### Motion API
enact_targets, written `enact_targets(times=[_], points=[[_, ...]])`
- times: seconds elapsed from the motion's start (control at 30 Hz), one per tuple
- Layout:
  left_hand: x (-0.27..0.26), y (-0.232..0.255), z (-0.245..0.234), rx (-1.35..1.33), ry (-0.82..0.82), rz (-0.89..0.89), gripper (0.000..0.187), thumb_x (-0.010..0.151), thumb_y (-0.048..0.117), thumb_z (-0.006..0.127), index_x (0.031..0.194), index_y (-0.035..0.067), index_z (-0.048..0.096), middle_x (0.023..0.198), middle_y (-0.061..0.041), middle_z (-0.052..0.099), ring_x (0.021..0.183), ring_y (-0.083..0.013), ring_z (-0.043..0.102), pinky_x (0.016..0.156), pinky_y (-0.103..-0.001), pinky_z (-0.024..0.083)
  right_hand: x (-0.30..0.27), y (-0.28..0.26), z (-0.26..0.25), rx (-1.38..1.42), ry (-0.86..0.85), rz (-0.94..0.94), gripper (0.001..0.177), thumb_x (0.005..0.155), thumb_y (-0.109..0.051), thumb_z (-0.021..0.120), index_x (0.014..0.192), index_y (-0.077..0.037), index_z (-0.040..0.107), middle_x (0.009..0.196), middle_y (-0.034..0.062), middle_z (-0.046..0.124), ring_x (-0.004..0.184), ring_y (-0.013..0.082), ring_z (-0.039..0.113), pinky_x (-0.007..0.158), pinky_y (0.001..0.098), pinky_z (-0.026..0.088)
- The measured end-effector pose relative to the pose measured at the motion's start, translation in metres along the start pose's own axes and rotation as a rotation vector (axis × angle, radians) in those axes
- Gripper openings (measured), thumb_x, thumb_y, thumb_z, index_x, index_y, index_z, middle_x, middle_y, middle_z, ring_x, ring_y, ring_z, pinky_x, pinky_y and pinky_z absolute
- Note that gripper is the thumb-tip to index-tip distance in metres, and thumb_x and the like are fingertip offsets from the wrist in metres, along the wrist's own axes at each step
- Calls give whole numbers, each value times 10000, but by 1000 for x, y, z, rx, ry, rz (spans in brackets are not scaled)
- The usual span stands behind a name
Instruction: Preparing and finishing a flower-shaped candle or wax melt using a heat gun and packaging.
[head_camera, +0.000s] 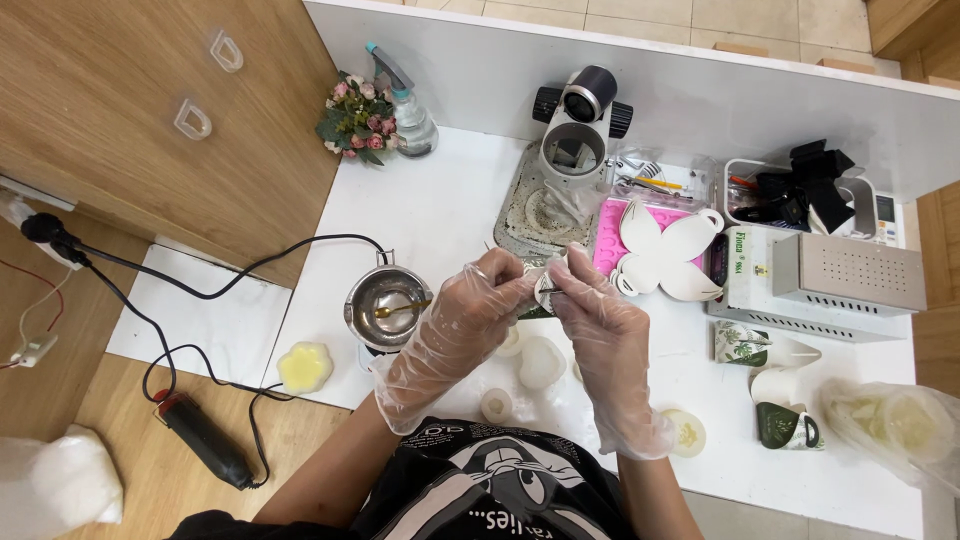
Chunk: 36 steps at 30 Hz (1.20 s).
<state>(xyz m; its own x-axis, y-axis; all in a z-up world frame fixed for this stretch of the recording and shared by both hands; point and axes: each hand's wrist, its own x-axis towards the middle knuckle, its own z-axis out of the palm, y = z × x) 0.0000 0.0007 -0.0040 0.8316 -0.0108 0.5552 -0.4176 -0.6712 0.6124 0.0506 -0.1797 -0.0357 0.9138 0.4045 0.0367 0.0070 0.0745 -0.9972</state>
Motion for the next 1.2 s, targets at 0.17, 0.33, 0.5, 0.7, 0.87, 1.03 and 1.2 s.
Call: enact_targets(times=[0.17,0.33,0.5,0.7,0.87,1.03,1.2], points=[[2,1,-4,25,-31,63,353,873,-12,729,1211,79,688,941,-89,618,804,-252,674,683,-365,577,-4,-24,12,-350,175,-176,240,845,27,780,1058,-81,796,1196,102,731,942,172,738,758,260,623],[10,15,-11,-194,41,-111,245,892,69,727,1119,48,640,978,-82,668,827,-214,715,744,-328,593,-2,-33,20,-629,239,-496,152,898,9,765,1025,-61,720,946,87,708,833,220,709,720,316,568],[0,8,13,-86,169,-211,146,977,151,719,979,44,621,888,-94,638,784,-252,657,711,-373,544,-6,-35,28,-678,235,-569,165,901,-3,764,1026,-71,681,940,89,698,824,230,700,705,335,559],[-1,1,23,-74,235,-335,215,1018,202,659,905,31,593,827,-121,632,739,-279,622,678,-401,507,-10,-28,28,-634,266,-569,180,906,22,769,1032,-70,679,952,95,700,824,216,712,699,329,567],[-1,-7,24,-221,173,-523,216,984,201,670,876,20,622,721,-87,636,614,-200,589,592,-350,498,-13,-20,26,-577,272,-617,208,884,43,784,1033,-66,689,962,83,714,886,218,712,752,325,575],[-9,-21,38,-521,92,-778,177,978,177,672,869,38,660,717,-10,578,659,-93,472,574,-269,418,-18,-13,28,-567,319,-601,208,867,46,793,1026,-63,714,964,93,709,895,201,712,751,310,575],[-12,-20,38,-491,126,-582,184,980,142,667,845,26,623,1042,-26,571,820,-94,512,705,-240,453,-18,-16,24,-554,317,-520,206,871,56,766,1027,-62,701,955,98,696,825,185,705,705,298,571]])
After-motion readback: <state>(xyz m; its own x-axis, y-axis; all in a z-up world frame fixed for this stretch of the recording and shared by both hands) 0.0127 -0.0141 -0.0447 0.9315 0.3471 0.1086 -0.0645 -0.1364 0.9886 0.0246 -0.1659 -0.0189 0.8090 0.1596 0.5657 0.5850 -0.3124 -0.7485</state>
